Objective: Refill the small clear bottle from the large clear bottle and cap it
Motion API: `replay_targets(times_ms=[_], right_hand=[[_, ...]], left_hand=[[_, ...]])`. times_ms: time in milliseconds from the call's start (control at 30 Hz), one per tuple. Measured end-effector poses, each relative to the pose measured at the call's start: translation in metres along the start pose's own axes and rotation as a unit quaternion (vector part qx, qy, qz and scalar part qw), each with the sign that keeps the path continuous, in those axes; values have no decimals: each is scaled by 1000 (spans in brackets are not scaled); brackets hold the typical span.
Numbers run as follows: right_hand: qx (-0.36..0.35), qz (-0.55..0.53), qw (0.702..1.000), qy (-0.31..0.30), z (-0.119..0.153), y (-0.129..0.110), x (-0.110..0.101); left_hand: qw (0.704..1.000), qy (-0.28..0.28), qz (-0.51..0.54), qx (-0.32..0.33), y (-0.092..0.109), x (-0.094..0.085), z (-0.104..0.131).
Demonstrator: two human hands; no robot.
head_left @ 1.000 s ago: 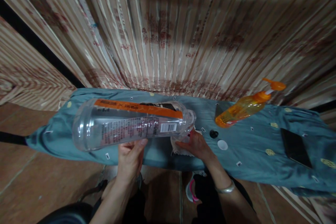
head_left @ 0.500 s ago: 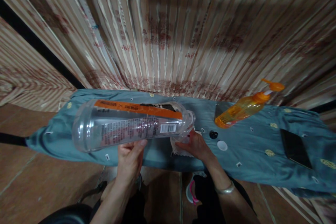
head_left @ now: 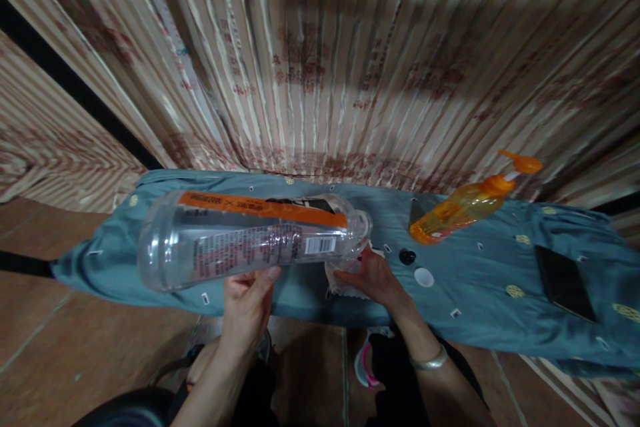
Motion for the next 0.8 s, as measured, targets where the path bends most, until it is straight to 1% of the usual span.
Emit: replay_targets(times_ms=[367, 600, 800], right_hand=[[-6, -5, 1000, 0, 0, -2, 0], [-4, -7, 1000, 1, 1, 1, 1], [-13, 4, 1000, 5, 1, 0, 1]], left_hand=[[1000, -3, -12, -23, -4, -3, 2], [1000, -1, -23, -13, -2, -6, 2], [999, 17, -26, -18, -1, -10, 1]])
Point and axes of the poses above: each hand's wrist, its own z-axis away from the middle knuckle, its own x-axis out of the palm, y = z × x, the point moved 8 cm from there along -z, towards the middle knuckle, and after that the axes turned 7 degrees about y, right-handed, at the moved point
